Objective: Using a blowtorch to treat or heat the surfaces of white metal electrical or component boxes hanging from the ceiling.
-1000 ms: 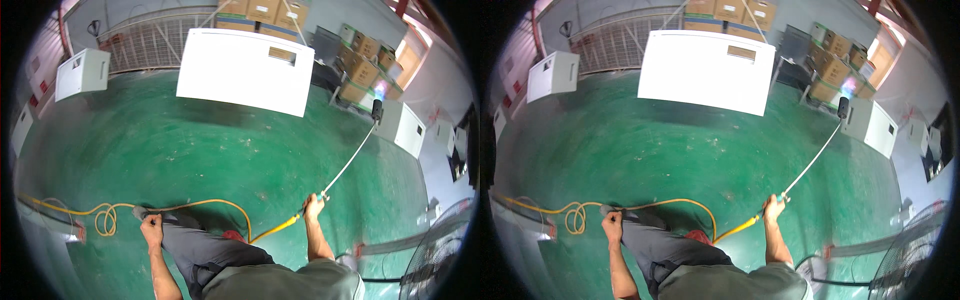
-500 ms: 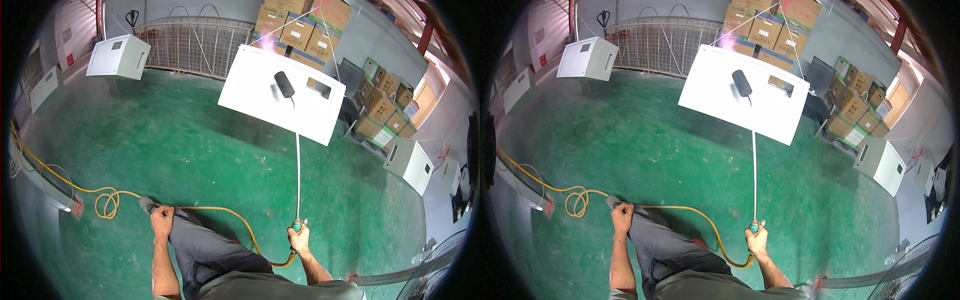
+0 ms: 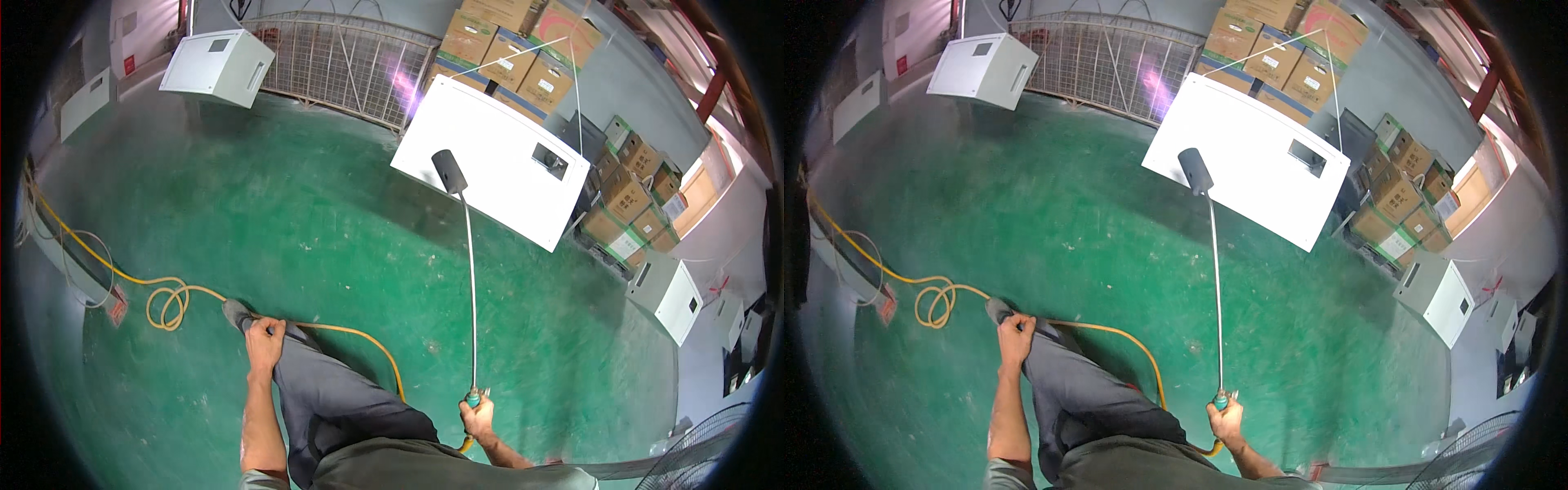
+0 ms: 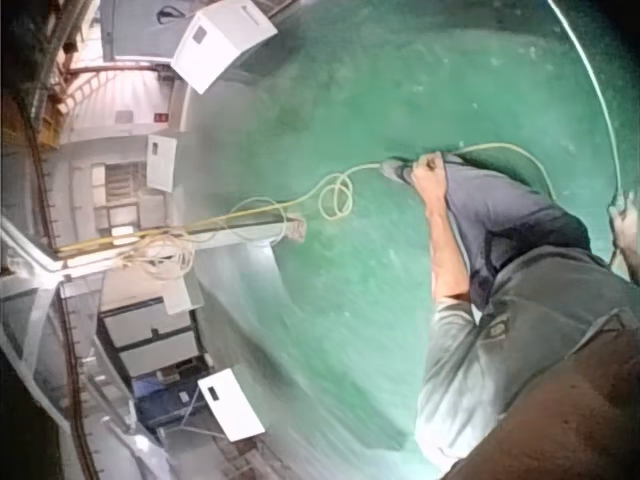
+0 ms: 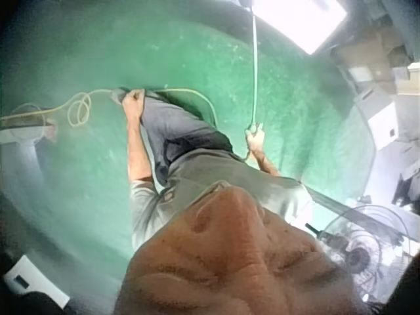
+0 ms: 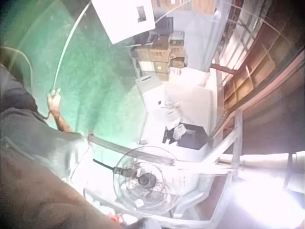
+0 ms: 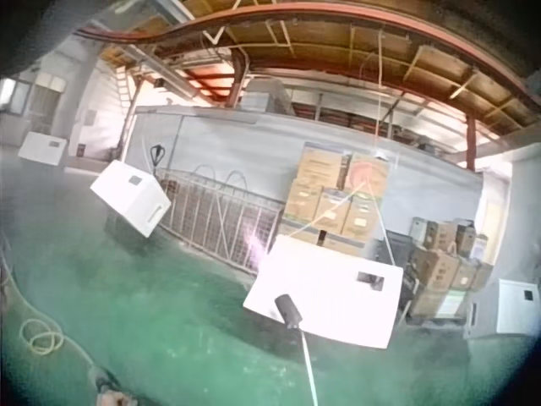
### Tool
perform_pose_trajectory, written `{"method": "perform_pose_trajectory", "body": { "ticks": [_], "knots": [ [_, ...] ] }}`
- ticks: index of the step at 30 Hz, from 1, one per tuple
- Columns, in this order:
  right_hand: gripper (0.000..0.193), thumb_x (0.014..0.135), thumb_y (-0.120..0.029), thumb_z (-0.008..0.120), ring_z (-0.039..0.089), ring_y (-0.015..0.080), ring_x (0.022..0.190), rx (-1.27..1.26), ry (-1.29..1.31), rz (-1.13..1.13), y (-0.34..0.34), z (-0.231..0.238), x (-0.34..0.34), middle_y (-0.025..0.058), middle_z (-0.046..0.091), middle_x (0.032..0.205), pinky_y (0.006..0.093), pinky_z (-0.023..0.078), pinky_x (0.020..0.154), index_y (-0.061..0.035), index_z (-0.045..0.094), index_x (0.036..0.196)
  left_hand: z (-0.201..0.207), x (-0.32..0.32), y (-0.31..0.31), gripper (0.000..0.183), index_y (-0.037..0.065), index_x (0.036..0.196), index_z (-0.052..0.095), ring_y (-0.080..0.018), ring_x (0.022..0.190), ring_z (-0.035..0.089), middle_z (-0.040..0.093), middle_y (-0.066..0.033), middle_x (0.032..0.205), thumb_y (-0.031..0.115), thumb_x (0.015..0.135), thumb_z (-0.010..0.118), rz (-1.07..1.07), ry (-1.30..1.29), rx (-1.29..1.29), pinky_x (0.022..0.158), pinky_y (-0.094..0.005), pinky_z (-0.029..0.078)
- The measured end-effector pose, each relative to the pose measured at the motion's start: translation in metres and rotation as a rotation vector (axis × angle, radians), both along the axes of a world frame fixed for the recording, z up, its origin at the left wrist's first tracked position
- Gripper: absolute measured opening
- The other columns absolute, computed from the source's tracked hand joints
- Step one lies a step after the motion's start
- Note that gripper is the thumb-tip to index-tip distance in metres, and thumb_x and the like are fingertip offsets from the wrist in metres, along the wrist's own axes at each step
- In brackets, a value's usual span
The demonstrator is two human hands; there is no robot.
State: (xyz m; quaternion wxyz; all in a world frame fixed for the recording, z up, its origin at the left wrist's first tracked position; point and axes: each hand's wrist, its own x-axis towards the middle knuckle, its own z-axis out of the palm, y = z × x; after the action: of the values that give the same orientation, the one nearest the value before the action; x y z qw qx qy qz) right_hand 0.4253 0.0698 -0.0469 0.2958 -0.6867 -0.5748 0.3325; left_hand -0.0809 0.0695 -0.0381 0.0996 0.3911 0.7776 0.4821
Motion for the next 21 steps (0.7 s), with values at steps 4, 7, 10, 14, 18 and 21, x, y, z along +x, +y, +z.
{"method": "perform_pose_trajectory", "body": {
  "ticks": [4, 7, 10, 14, 18, 21],
  "knots": [
    [0.014, 0.076, -0.013, 0.067, 0.055, 0.0143, 0.054, -0.079, 0.09, 0.008, -0.028, -0.042, 0.03, 0.0039, 0.059, 0.061, 0.0335, 0.047, 0.053, -0.0026, 0.058, 0.073, 0.0, 0.0, -0.002, 0.022, -0.002, 0.085, 0.072, -0.0373, 0.077, 0.064, 0.068, -0.0214, 0.086, 0.019, 0.083, 0.074, 0.006, 0.021, 0.001, 0.072, -0.0444, 0.05],
    [0.014, 0.075, -0.013, 0.067, 0.056, 0.0141, 0.052, -0.196, 0.07, -0.058, -0.037, -0.057, 0.042, 0.0043, 0.059, 0.059, 0.0333, 0.047, 0.051, -0.0023, 0.058, 0.073, 0.0, 0.001, -0.002, 0.022, -0.002, 0.084, 0.072, -0.0368, 0.077, 0.064, 0.068, -0.0209, 0.085, 0.02, 0.083, 0.074, 0.014, 0.018, 0.003, 0.072, -0.0437, 0.05],
    [0.013, 0.077, -0.011, 0.066, 0.057, 0.0138, 0.05, -0.222, 0.104, -0.08, -0.03, -0.066, 0.044, 0.0041, 0.059, 0.059, 0.0325, 0.047, 0.05, -0.0019, 0.058, 0.075, 0.0, 0.001, -0.001, 0.022, -0.001, 0.084, 0.072, -0.0349, 0.076, 0.065, 0.069, -0.0196, 0.083, 0.021, 0.083, 0.074, 0.02, 0.024, -0.014, 0.071, -0.042, 0.05],
    [0.01, 0.079, -0.004, 0.064, 0.054, 0.0126, 0.047, -0.276, 0.22, -0.109, -0.015, -0.072, 0.041, 0.0017, 0.055, 0.059, 0.0311, 0.043, 0.044, -0.0036, 0.054, 0.083, 0.001, 0.002, 0.002, 0.021, -0.001, 0.084, 0.072, -0.0362, 0.077, 0.065, 0.068, -0.0202, 0.084, 0.02, 0.083, 0.075, 0.019, 0.019, -0.006, 0.072, -0.0439, 0.05],
    [0.015, 0.08, 0.002, 0.061, 0.049, 0.0117, 0.043, -0.308, 0.372, -0.107, -0.003, -0.07, 0.03, -0.0008, 0.048, 0.059, 0.0296, 0.039, 0.039, -0.0062, 0.049, 0.087, -0.001, -0.002, 0.004, 0.02, 0.001, 0.083, 0.073, -0.0368, 0.078, 0.065, 0.068, -0.0198, 0.084, 0.02, 0.082, 0.075, 0.016, 0.009, 0.003, 0.073, -0.0447, 0.051],
    [0.017, 0.08, 0.002, 0.06, 0.048, 0.0128, 0.041, -0.327, 0.366, -0.109, 0.004, -0.069, 0.016, -0.0008, 0.047, 0.058, 0.0303, 0.039, 0.038, -0.007, 0.048, 0.087, -0.002, -0.003, 0.003, 0.019, 0.002, 0.083, 0.073, -0.0362, 0.078, 0.065, 0.068, -0.0185, 0.084, 0.02, 0.081, 0.075, 0.049, 0.023, -0.007, 0.073, -0.0446, 0.051]
  ]
}}
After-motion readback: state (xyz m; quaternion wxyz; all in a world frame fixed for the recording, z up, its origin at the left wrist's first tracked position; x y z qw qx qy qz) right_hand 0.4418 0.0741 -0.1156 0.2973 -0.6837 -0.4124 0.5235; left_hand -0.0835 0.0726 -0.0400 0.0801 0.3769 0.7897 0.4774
